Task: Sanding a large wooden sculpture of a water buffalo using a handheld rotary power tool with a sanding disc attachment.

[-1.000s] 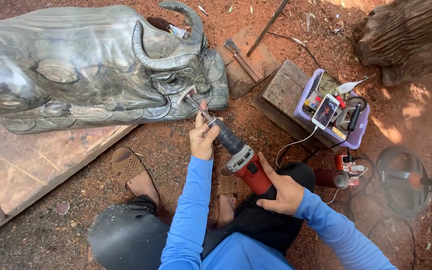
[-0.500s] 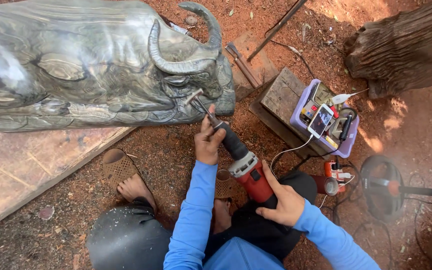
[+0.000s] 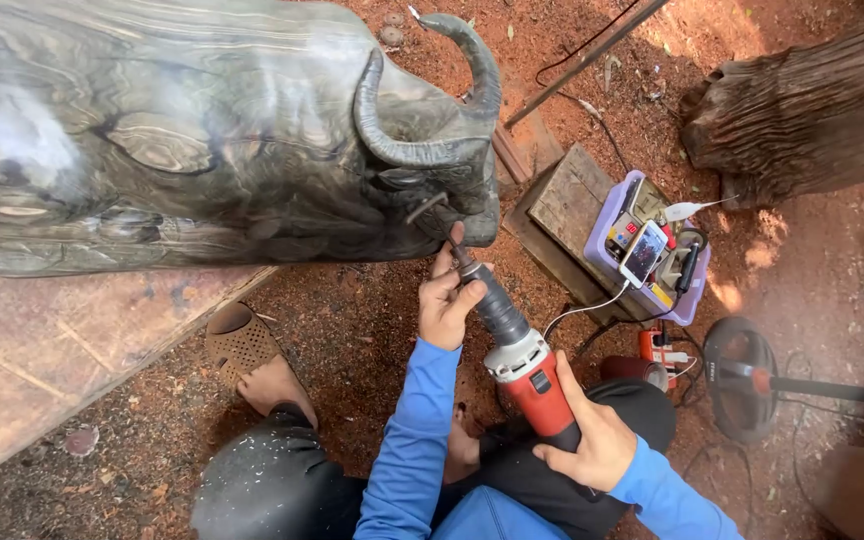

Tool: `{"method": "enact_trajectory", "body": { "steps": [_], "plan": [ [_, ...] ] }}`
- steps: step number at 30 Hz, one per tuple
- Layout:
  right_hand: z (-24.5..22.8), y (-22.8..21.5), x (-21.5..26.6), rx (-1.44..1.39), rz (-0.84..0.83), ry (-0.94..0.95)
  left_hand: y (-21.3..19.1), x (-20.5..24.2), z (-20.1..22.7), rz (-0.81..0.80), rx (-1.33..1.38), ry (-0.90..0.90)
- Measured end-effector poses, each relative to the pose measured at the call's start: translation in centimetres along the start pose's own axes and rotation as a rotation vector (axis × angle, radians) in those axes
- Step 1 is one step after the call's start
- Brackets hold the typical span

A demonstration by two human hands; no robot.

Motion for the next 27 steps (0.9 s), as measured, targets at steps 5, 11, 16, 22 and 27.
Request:
{"method": "enact_trajectory", "body": {
  "steps": [5,11,16,22,27],
  "plan": [
    [-0.5,0.5,-0.2,0.003,-0.014,0.015,-0.2,-0.4,0.7,0.012,-0.024,0.005],
    [-0.3,0.7,0.6,0.001,-0.01,0.025,-0.4,0.1,-0.2,0.009,0.019,0.014],
    [0.8,0.4,1.2,-0.004,0.075,0.006,0.2,0.1,0.0,-0.039,0.117,0.019],
    [-0.2,0.0,0.3,0.005,0.019,0.146,-0.5,-0.3,-0.3,0.033,-0.005,-0.022],
    [-1.1,0.0,-0.4,-0.013,0.045,0.11,-0.8,-0.6,-0.2,0.068,-0.02,-0.047]
  ]
}}
Point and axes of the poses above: each hand's wrist, its own x-axis away from the middle knuckle, its own y-axis out of the palm, z = x × y, the point moved 10 cm from there along -x, towards the middle knuckle
